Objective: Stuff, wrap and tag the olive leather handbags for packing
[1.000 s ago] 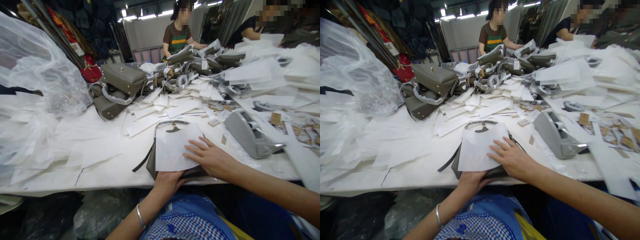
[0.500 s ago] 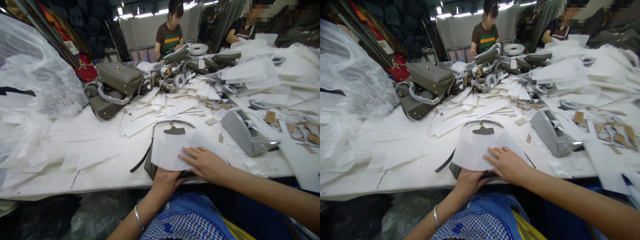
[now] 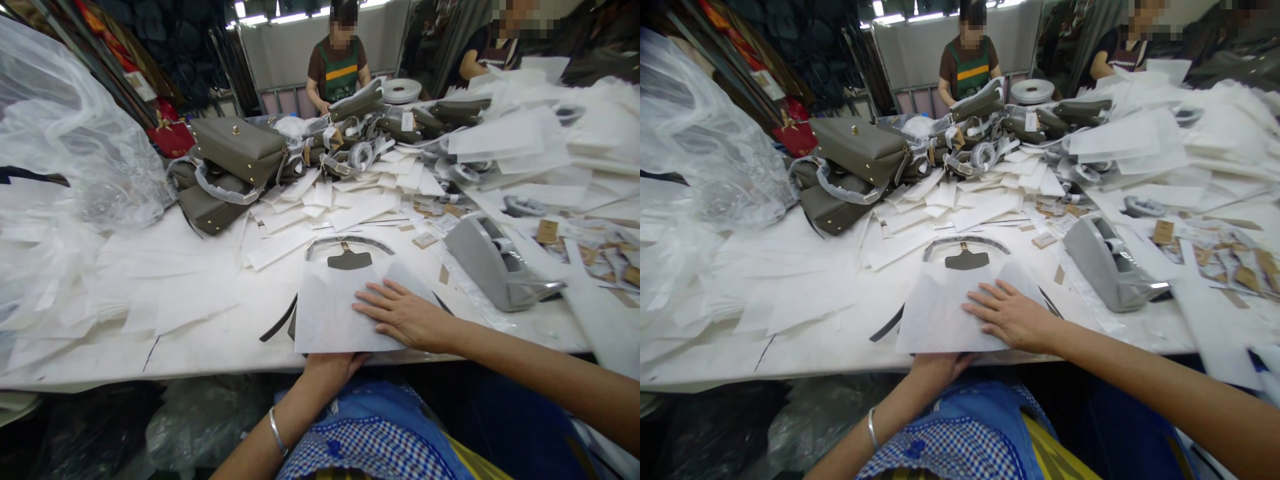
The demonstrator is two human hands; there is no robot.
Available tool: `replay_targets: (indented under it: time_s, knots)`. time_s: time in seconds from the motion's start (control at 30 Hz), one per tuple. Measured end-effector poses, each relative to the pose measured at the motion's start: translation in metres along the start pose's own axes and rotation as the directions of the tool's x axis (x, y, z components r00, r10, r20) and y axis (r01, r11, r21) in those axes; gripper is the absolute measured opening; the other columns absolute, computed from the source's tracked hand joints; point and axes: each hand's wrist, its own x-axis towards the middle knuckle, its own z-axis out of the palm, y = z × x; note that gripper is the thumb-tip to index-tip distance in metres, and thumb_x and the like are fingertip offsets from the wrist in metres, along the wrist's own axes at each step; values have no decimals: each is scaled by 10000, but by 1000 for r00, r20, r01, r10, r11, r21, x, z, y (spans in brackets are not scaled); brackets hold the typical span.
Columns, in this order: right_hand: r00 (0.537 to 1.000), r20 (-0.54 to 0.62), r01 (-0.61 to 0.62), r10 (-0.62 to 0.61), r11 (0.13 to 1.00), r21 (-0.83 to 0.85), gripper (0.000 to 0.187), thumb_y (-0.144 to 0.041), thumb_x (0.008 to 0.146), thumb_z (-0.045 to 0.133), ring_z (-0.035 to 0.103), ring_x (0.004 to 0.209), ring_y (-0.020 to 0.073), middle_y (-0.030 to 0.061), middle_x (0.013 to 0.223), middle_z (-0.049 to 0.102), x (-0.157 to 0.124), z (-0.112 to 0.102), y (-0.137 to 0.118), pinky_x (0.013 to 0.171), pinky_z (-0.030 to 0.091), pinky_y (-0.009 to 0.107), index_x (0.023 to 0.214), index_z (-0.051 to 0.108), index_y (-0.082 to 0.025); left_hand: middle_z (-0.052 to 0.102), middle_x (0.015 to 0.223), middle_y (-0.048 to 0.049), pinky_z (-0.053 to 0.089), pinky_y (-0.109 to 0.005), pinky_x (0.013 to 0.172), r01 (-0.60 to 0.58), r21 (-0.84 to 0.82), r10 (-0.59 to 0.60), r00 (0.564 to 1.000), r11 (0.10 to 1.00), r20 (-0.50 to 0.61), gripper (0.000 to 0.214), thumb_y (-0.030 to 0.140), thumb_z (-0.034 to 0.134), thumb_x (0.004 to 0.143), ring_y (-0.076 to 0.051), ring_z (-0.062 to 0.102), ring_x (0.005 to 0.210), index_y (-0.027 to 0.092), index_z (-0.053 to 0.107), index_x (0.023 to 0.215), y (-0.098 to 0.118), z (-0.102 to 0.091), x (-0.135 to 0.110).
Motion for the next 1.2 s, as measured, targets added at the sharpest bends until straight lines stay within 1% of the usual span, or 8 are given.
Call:
replay_targets:
  time_s: [0.13, 0.27, 0.37, 0.47, 0.53, 0.7, 0.83, 1.2]
  knots:
    - [999, -7, 38, -38, 999, -22, 546, -469, 1017, 413, 345, 1437, 318, 30, 1586, 356, -2, 5, 3, 1140, 262, 566, 1533, 338, -309, 619, 1370, -69, 309, -487, 1190, -33, 92, 43, 992, 995, -118, 517, 529, 552, 937, -308, 563, 1276, 272, 556, 1385, 0, -1, -2]
    - [999, -37, 35, -37, 998, -54, 545, -453, 1007, 440, 362, 1428, 317, 45, 1572, 382, -1, 7, 4, 1143, 254, 563, 1523, 362, -297, 663, 1300, -98, 442, -485, 1093, -92, 24, 92, 996, 995, 1, 408, 380, 550, 964, -298, 639, 1173, 238, 581, 1345, -1, -29, -4]
    - [998, -55, 41, -44, 998, -54, 558, -437, 999, 461, 366, 1427, 312, 49, 1570, 386, -1, 10, 4, 1143, 260, 559, 1527, 353, -292, 741, 1124, -83, 579, -356, 888, -60, -253, 97, 986, 966, 137, 291, 304, 530, 969, -241, 719, 981, 191, 657, 1206, 10, -76, 2]
    - [996, -76, 41, -44, 998, -38, 559, -424, 996, 470, 369, 1425, 316, 54, 1569, 389, -2, 12, 4, 1141, 261, 575, 1526, 354, -286, 772, 991, 11, 558, -185, 823, 50, -637, 123, 967, 769, 225, 200, 275, 518, 990, -121, 731, 869, 230, 700, 1060, 30, -123, 24]
    - [995, -89, 39, -41, 999, -22, 546, -402, 996, 475, 370, 1424, 320, 57, 1565, 395, -2, 13, 4, 1138, 265, 585, 1519, 370, -284, 767, 1008, 31, 533, -154, 863, 96, -731, 126, 962, 675, 243, 208, 275, 507, 1000, -88, 721, 894, 248, 684, 1105, 37, -134, 44]
    - [994, -103, 31, -26, 998, 51, 562, -434, 992, 479, 363, 1430, 317, 96, 1537, 436, -3, 16, 8, 1148, 264, 576, 1513, 389, -244, 497, 1484, -144, 377, -497, 1154, 18, -300, 62, 964, 954, 258, 580, 466, 540, 958, -275, 461, 1382, 162, 441, 1442, 5, -76, 71]
    - [994, -105, 2, 13, 991, 136, 598, -476, 989, 476, 368, 1428, 304, 99, 1543, 426, -5, 14, 11, 1167, 246, 566, 1524, 367, -231, 397, 1555, -138, 304, -462, 1203, -28, -196, 87, 950, 980, 300, 725, 561, 465, 966, -236, 358, 1450, 147, 274, 1529, -26, -38, 62]
    - [991, -132, 50, -27, 984, 174, 367, -380, 993, 491, 421, 1392, 284, 90, 1503, 484, -8, 10, 10, 1153, 260, 581, 1329, 582, -264, 375, 1574, -97, 275, -439, 1216, 5, -262, 83, 943, 965, 322, 721, 584, 440, 967, -221, 339, 1460, 187, 253, 1539, -26, -44, 63]
